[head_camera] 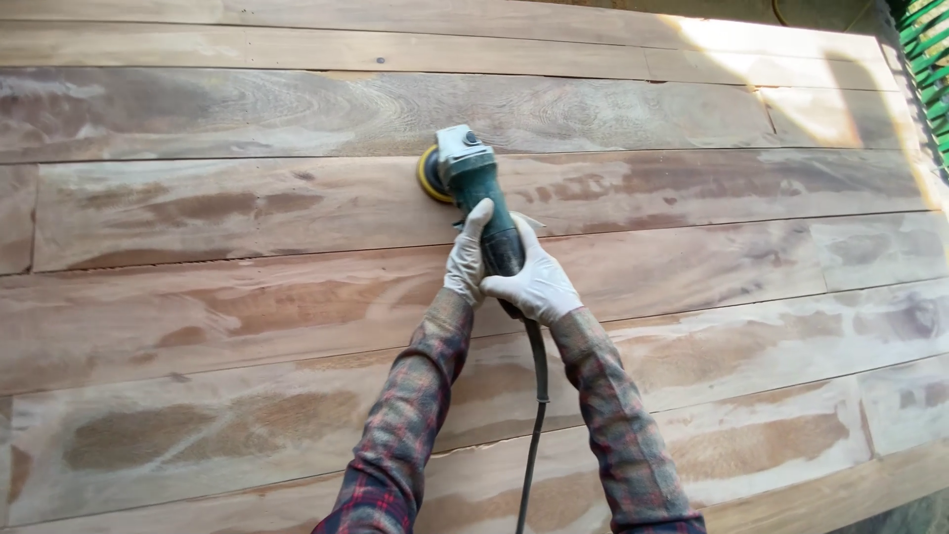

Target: The person sands a large panel of wooden planks using a handheld electric orbital sander, moving it steadily across the plank surfaces. Near the end, the person sets the sander down and sands the wood by hand with a small sanding block, rubbing it along the planks.

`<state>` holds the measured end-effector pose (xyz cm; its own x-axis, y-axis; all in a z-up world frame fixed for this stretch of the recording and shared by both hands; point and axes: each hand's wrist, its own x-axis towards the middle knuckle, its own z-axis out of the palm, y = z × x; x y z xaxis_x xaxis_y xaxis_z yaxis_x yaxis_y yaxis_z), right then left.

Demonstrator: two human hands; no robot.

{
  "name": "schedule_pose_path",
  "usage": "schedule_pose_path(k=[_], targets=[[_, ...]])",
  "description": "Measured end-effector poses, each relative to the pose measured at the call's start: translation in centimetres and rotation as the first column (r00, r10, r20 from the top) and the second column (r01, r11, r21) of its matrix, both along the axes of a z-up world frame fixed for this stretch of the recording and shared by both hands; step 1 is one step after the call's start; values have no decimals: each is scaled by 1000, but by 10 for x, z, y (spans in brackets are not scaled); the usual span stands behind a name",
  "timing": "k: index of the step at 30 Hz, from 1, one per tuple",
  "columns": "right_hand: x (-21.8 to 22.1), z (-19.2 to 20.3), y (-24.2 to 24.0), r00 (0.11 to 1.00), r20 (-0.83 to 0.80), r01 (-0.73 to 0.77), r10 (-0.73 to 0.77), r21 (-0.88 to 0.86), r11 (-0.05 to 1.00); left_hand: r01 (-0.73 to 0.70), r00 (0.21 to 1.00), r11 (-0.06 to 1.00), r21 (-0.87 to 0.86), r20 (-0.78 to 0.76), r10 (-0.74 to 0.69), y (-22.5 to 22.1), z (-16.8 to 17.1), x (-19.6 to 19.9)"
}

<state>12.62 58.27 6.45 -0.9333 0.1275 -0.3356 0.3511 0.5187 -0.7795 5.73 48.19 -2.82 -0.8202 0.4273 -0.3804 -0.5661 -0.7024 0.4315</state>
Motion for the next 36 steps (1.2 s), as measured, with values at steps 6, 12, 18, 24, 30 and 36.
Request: schedule_pose_path(k=[6,12,18,24,30,36], targets=[[19,-22,130,979,-203,21,-26,-27,999,118,993,993,-3,3,-118,145,-24,4],[30,-27,228,972,-120,191,-201,-93,977,166,986,986,-11,-7,-166,253,-14,15],[34,-24,266,955,-82,278,-286,-103,955,228,972,971,-64,-44,-231,297,-12,14],[45,-28,261,961,-125,223,-248,-188,957,198,978,980,-28,-66,-200,284,-24,28],[37,-18,237,987,-157,20,-27,-46,999,23,997,997,-73,-74,-29,234,1,40],[39,-11,262,1000,-3,29,-29,-2,1000,12,998,998,-61,-67,-16,267,-11,40]])
